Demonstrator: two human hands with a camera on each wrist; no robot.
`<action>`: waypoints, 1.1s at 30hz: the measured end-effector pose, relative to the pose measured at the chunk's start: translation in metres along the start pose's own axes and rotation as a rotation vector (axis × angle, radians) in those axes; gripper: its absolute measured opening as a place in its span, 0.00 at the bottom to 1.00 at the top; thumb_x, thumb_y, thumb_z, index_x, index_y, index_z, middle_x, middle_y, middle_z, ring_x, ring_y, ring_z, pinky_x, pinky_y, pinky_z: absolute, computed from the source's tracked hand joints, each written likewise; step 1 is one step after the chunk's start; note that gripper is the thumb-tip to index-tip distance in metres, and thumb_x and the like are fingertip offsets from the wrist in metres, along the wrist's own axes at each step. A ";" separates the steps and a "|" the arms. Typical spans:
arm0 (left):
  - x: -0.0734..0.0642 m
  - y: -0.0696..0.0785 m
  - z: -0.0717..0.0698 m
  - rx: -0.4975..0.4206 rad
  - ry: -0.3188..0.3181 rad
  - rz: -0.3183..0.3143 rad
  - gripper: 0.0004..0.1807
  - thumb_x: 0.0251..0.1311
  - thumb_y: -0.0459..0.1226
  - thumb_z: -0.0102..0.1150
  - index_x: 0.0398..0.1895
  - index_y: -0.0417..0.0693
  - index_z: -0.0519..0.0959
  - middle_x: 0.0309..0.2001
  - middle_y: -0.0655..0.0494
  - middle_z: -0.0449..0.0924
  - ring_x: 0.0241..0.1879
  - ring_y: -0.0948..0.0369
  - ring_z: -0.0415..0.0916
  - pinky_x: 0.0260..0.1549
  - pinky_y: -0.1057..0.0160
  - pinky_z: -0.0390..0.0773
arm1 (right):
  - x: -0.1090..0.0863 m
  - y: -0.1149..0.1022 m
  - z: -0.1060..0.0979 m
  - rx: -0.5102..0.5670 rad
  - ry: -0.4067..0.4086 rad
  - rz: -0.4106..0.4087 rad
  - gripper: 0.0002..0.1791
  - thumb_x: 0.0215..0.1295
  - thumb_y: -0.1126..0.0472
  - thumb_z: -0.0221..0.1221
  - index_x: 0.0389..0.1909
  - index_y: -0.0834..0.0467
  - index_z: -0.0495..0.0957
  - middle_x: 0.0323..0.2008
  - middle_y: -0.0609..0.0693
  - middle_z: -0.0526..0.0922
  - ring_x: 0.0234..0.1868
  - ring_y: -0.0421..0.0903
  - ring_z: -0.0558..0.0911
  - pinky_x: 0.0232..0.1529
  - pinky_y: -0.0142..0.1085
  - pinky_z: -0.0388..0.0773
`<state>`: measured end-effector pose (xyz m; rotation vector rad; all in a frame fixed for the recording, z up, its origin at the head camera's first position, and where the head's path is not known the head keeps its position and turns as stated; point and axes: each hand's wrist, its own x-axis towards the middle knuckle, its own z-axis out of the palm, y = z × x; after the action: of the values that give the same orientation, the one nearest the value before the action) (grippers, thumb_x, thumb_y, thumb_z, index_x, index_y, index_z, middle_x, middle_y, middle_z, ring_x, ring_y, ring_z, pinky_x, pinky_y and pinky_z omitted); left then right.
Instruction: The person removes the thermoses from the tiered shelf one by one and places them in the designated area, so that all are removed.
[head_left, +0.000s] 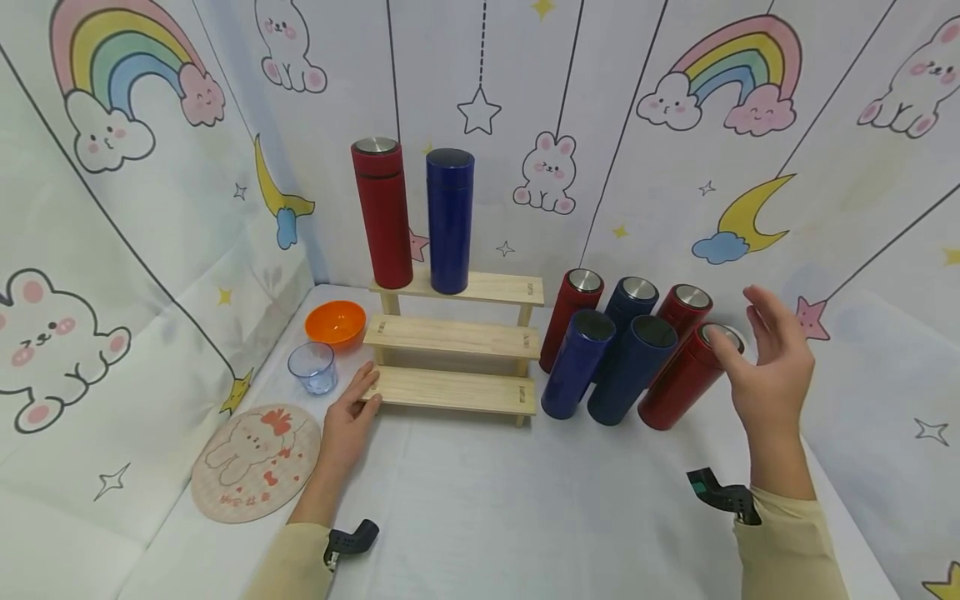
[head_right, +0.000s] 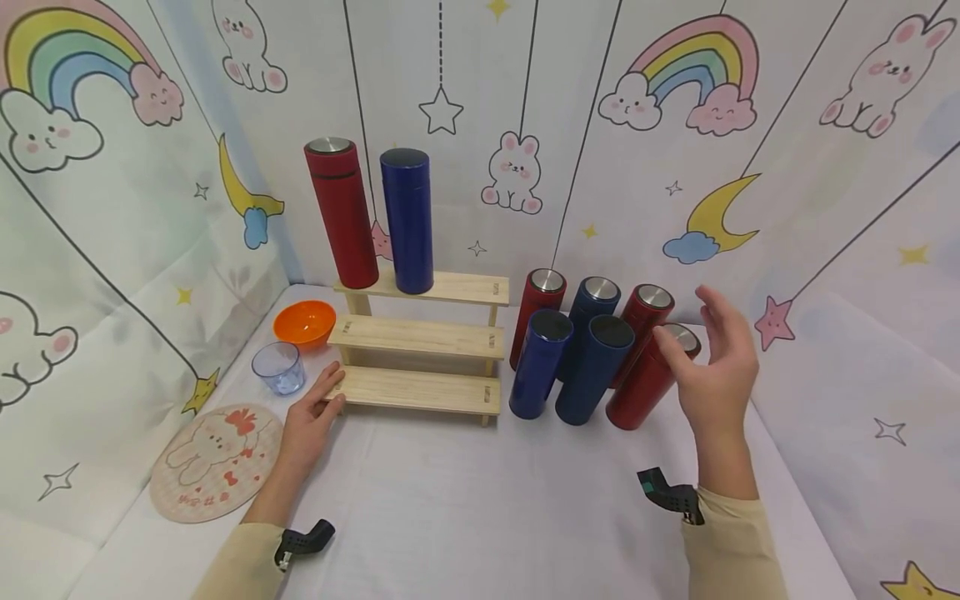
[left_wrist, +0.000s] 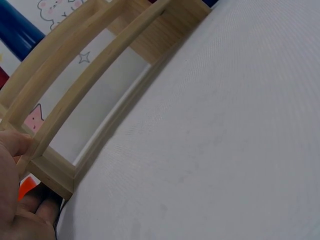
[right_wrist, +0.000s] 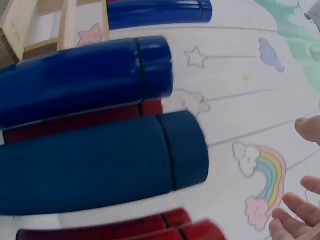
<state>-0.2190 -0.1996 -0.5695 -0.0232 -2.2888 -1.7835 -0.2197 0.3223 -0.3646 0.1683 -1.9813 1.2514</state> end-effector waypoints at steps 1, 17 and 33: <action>0.000 0.000 0.000 -0.002 -0.003 0.002 0.26 0.81 0.33 0.58 0.79 0.46 0.74 0.83 0.59 0.62 0.83 0.59 0.55 0.63 0.80 0.66 | 0.000 -0.007 0.002 0.012 -0.005 -0.009 0.36 0.66 0.75 0.68 0.75 0.58 0.76 0.70 0.53 0.79 0.74 0.50 0.75 0.75 0.38 0.69; 0.002 -0.003 0.000 -0.009 0.002 0.003 0.26 0.81 0.32 0.58 0.79 0.45 0.74 0.83 0.57 0.63 0.83 0.59 0.56 0.63 0.81 0.67 | 0.009 -0.025 0.034 0.097 -0.146 -0.081 0.37 0.66 0.75 0.69 0.76 0.56 0.75 0.69 0.58 0.80 0.71 0.48 0.79 0.72 0.36 0.72; 0.001 -0.003 0.000 0.014 0.003 -0.002 0.26 0.81 0.33 0.58 0.79 0.45 0.74 0.83 0.59 0.62 0.83 0.58 0.55 0.63 0.81 0.67 | 0.019 -0.048 0.089 0.247 -0.290 -0.145 0.38 0.65 0.78 0.70 0.76 0.60 0.73 0.70 0.57 0.80 0.71 0.52 0.78 0.72 0.42 0.73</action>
<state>-0.2202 -0.2006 -0.5718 -0.0154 -2.3005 -1.7670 -0.2576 0.2305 -0.3377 0.6355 -2.0042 1.4368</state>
